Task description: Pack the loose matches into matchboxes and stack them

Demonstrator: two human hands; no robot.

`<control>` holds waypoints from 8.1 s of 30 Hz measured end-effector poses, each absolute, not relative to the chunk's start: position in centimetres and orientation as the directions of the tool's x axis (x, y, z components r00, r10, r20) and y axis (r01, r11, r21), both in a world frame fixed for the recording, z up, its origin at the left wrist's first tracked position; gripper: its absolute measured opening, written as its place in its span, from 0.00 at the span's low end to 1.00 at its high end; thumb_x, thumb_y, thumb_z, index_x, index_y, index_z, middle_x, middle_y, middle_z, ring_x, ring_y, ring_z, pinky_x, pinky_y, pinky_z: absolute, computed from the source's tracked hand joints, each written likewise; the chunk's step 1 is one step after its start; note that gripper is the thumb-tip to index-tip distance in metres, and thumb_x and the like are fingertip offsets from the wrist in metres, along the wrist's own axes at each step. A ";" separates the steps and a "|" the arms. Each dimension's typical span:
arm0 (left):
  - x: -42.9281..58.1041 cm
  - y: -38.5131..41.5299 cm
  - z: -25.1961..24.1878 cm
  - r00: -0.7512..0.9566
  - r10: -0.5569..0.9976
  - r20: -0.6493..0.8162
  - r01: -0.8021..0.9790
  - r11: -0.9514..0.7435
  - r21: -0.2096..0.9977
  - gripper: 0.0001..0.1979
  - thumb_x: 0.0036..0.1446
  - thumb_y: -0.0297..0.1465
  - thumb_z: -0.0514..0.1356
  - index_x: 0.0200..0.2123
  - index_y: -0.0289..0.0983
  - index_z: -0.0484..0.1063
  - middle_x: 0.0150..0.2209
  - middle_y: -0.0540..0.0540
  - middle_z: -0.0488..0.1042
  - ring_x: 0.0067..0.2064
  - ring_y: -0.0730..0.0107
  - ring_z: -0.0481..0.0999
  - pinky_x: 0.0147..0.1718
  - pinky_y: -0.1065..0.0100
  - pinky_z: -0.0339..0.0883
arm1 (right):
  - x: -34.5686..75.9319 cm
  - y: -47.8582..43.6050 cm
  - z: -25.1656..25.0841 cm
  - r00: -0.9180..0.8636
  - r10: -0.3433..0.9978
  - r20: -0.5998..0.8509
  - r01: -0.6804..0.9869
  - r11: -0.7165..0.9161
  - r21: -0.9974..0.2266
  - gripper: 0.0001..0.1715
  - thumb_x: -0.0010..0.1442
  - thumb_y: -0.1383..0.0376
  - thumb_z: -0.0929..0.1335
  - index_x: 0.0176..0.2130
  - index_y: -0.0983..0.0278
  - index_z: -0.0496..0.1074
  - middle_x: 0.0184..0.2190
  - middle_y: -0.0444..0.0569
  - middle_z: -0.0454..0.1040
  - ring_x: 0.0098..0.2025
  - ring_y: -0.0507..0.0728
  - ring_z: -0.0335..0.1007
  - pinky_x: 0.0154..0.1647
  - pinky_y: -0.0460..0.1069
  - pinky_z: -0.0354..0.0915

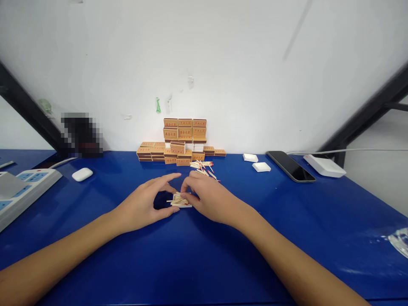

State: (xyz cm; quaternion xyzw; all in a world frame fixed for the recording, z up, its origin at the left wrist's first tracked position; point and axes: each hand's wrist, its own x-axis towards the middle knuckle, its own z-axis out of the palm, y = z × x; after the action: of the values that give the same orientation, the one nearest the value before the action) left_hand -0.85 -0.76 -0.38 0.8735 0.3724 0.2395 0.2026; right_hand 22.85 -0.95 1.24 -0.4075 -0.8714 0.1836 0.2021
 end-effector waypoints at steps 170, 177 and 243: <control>-0.8 -0.9 -0.5 0.648 0.669 0.364 0.530 -0.739 0.416 0.43 0.60 0.32 0.69 0.72 0.48 0.50 0.51 0.48 0.81 0.57 0.56 0.77 0.58 0.51 0.68 | 22.2 -0.9 1.0 -0.626 0.758 0.184 0.600 0.619 -0.508 0.06 0.70 0.63 0.69 0.39 0.62 0.76 0.40 0.47 0.74 0.37 0.53 0.70 0.38 0.49 0.63; -1.0 -0.7 -0.4 0.655 0.640 0.402 0.540 -0.768 0.344 0.43 0.61 0.30 0.69 0.72 0.48 0.50 0.51 0.47 0.81 0.53 0.56 0.79 0.54 0.53 0.70 | 22.2 -1.3 1.4 -0.630 0.741 0.233 0.625 0.662 -0.414 0.06 0.69 0.67 0.69 0.40 0.62 0.78 0.39 0.48 0.72 0.37 0.53 0.70 0.40 0.50 0.64; -2.0 1.2 -0.8 0.516 0.667 0.538 0.626 -0.722 0.294 0.26 0.61 0.35 0.70 0.61 0.44 0.70 0.49 0.46 0.83 0.49 0.57 0.80 0.51 0.53 0.75 | 25.4 1.1 0.6 -0.547 0.811 0.209 0.759 0.585 -0.286 0.08 0.70 0.69 0.65 0.45 0.62 0.75 0.44 0.51 0.72 0.39 0.56 0.70 0.41 0.50 0.65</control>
State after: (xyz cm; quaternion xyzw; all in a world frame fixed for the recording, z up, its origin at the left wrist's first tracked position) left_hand -2.01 1.17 -0.79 0.8701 0.3714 0.3224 0.0312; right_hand 25.42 1.10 0.61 -0.4481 -0.8757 0.0808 0.1608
